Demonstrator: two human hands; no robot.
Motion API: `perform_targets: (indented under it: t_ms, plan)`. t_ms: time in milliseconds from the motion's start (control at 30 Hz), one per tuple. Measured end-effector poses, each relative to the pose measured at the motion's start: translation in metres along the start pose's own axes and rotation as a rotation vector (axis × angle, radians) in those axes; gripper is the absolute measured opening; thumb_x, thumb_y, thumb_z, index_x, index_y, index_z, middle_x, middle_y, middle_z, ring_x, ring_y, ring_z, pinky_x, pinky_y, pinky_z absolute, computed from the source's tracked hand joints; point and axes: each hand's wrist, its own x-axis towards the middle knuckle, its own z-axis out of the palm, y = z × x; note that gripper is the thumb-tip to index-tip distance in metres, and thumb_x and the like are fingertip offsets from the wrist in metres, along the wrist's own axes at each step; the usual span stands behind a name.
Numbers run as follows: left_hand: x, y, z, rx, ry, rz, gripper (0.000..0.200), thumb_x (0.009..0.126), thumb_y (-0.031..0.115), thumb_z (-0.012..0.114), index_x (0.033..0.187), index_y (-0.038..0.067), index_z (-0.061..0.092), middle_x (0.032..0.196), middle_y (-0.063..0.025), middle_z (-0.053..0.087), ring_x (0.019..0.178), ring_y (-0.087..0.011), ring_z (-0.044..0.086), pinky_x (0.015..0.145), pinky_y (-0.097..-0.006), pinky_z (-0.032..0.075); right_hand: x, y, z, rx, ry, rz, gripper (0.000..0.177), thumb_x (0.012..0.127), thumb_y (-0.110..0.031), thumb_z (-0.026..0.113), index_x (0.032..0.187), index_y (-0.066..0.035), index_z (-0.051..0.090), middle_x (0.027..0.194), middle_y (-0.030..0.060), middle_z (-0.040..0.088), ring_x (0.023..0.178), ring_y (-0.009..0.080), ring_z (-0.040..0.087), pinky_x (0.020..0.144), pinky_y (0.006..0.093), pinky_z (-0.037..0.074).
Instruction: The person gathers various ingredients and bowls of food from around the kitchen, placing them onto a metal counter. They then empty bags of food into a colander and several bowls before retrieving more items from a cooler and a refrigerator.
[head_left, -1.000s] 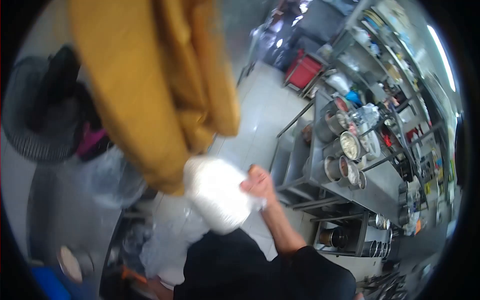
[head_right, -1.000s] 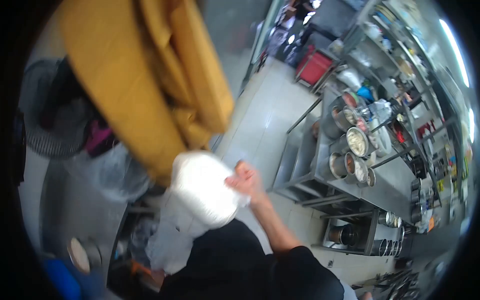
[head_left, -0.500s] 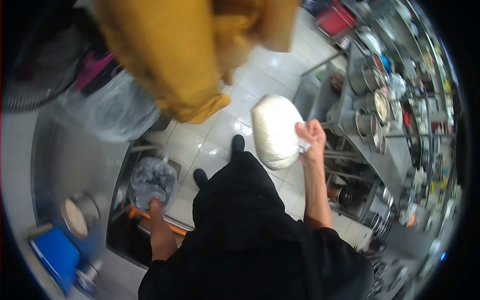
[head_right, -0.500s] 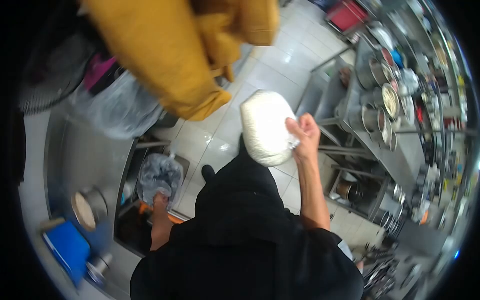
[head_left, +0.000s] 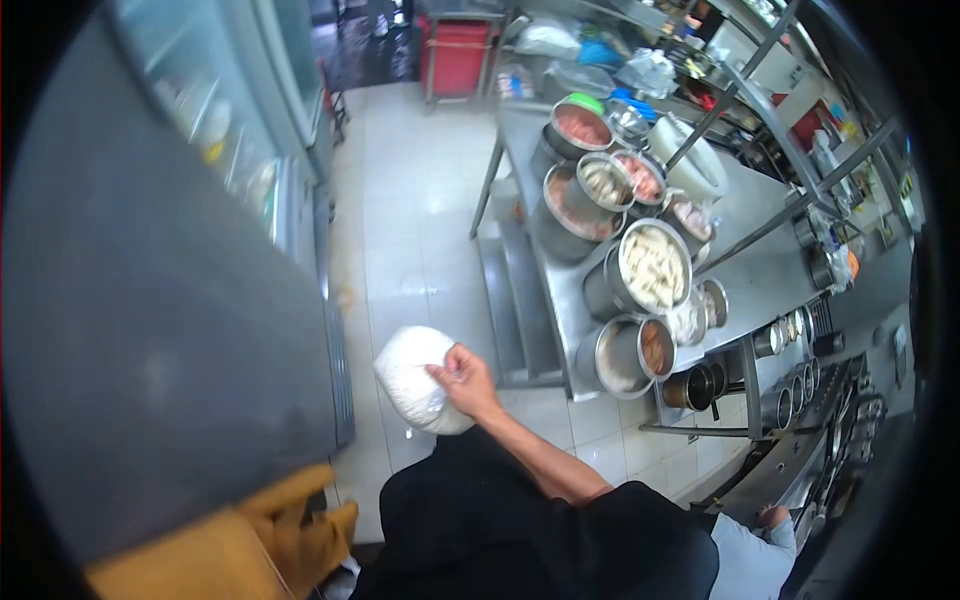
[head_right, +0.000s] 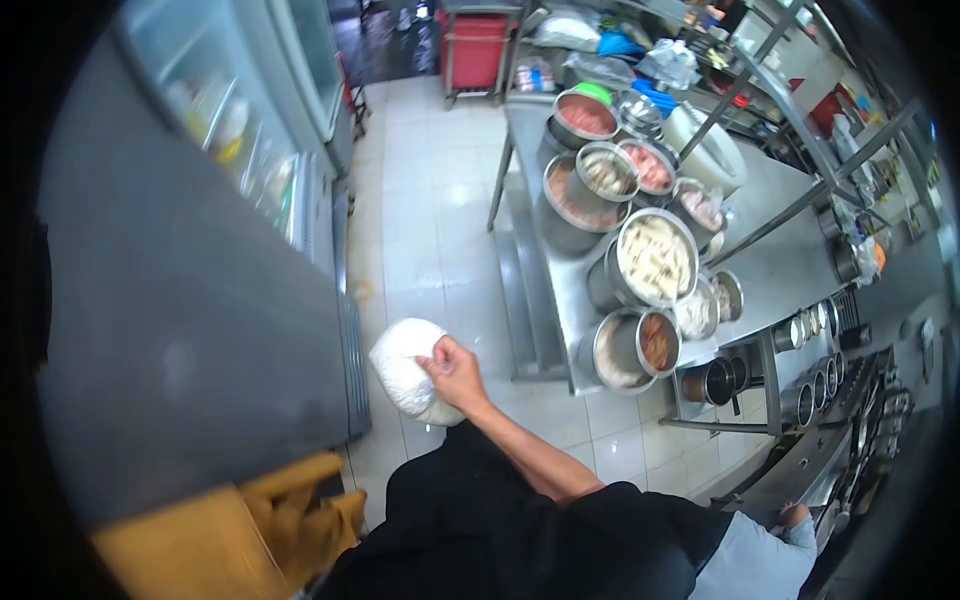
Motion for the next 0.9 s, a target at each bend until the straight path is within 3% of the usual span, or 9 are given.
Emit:
perform_targets:
  t_ms: [233, 300, 333, 400, 433, 467, 600, 800, 900]
  plan:
    - [-0.017, 0.295, 0.178, -0.008, -0.096, 0.255, 0.057, 0.095, 0.040, 0.039, 0.134, -0.001, 0.033, 0.127, -0.0159, 0.047, 0.110, -0.0267, 0.050, 0.092, -0.0368, 0.042, 0.217, -0.039, 0.012, -0.121, 0.271, 0.033, 0.034, 0.078, -0.006, 0.067, 0.065, -0.008, 0.036, 0.061, -0.0038, 0.036, 0.060, 0.0059, 0.033, 0.052, 0.0236, 0.031]
    - [-0.026, 0.409, 0.266, -0.007, -0.159, 0.500, 0.057, 0.096, 0.040, 0.039, 0.134, -0.003, 0.033, 0.125, -0.0161, 0.048, 0.108, -0.0263, 0.052, 0.091, -0.0352, 0.043, 0.281, -0.049, 0.021, -0.097, 0.357, 0.098, 0.033, 0.079, -0.009, 0.067, 0.064, -0.008, 0.037, 0.060, -0.0037, 0.037, 0.059, 0.0062, 0.033, 0.050, 0.0240, 0.030]
    - [-0.026, 0.461, 0.314, 0.029, -0.183, 0.791, 0.057, 0.097, 0.040, 0.036, 0.134, -0.002, 0.034, 0.127, -0.0159, 0.047, 0.113, -0.0257, 0.048, 0.094, -0.0318, 0.039, 0.315, -0.049, 0.024, -0.091, 0.376, 0.093, 0.033, 0.079, -0.009, 0.067, 0.064, -0.008, 0.037, 0.060, -0.0037, 0.037, 0.059, 0.0062, 0.033, 0.050, 0.0240, 0.030]
    - [-0.043, 0.561, 0.419, -0.294, -0.853, 0.621, 0.065, 0.093, 0.052, 0.037, 0.135, 0.003, 0.034, 0.128, -0.0132, 0.045, 0.114, -0.0229, 0.046, 0.099, -0.0365, 0.036, 0.376, -0.052, 0.037, 0.045, 0.410, 0.014, 0.033, 0.079, -0.010, 0.067, 0.064, -0.008, 0.038, 0.060, -0.0039, 0.037, 0.058, 0.0062, 0.033, 0.050, 0.0244, 0.030]
    - [-0.033, 0.600, 0.472, -0.442, -1.581, 0.340, 0.069, 0.090, 0.060, 0.034, 0.133, 0.006, 0.038, 0.130, -0.0098, 0.044, 0.117, -0.0229, 0.044, 0.101, -0.0389, 0.034, 0.411, -0.061, 0.040, 0.056, 0.441, -0.010, 0.033, 0.079, -0.010, 0.067, 0.064, -0.008, 0.038, 0.060, -0.0039, 0.037, 0.058, 0.0062, 0.033, 0.050, 0.0244, 0.030]
    - [-0.134, 0.642, 0.527, -0.465, -1.319, 0.185, 0.073, 0.088, 0.064, 0.029, 0.132, 0.007, 0.039, 0.133, -0.0102, 0.043, 0.121, -0.0254, 0.042, 0.103, -0.0404, 0.033, 0.446, -0.074, 0.039, 0.065, 0.410, -0.021, 0.033, 0.080, -0.011, 0.067, 0.064, -0.008, 0.038, 0.060, -0.0036, 0.037, 0.058, 0.0063, 0.033, 0.050, 0.0243, 0.031]
    - [-0.165, 0.771, 0.674, -0.254, -1.533, 0.143, 0.078, 0.087, 0.066, 0.027, 0.136, 0.005, 0.033, 0.136, -0.0169, 0.039, 0.125, -0.0300, 0.039, 0.105, -0.0444, 0.030, 0.544, -0.130, 0.028, -0.053, 0.353, -0.062, 0.032, 0.080, -0.013, 0.067, 0.066, -0.006, 0.040, 0.059, -0.0007, 0.039, 0.058, 0.0070, 0.034, 0.050, 0.0244, 0.032]
    - [-0.142, 0.925, 0.857, 0.274, -1.644, 0.424, 0.083, 0.085, 0.068, 0.028, 0.137, 0.004, 0.031, 0.137, -0.0203, 0.037, 0.125, -0.0329, 0.038, 0.105, -0.0469, 0.029, 0.696, -0.152, -0.036, -0.186, 0.367, -0.145, 0.033, 0.080, -0.012, 0.068, 0.065, -0.005, 0.039, 0.055, 0.0014, 0.035, 0.053, 0.0089, 0.032, 0.048, 0.0264, 0.033]
    - [-0.223, 0.989, 0.916, 0.014, -1.973, 0.145, 0.084, 0.084, 0.069, 0.032, 0.137, 0.004, 0.031, 0.138, -0.0219, 0.034, 0.127, -0.0366, 0.034, 0.106, -0.0494, 0.027, 0.763, -0.126, -0.071, -0.151, 0.380, -0.151, 0.031, 0.079, -0.015, 0.068, 0.068, -0.004, 0.042, 0.053, 0.0099, 0.042, 0.047, 0.0207, 0.040, 0.048, 0.0333, 0.037]
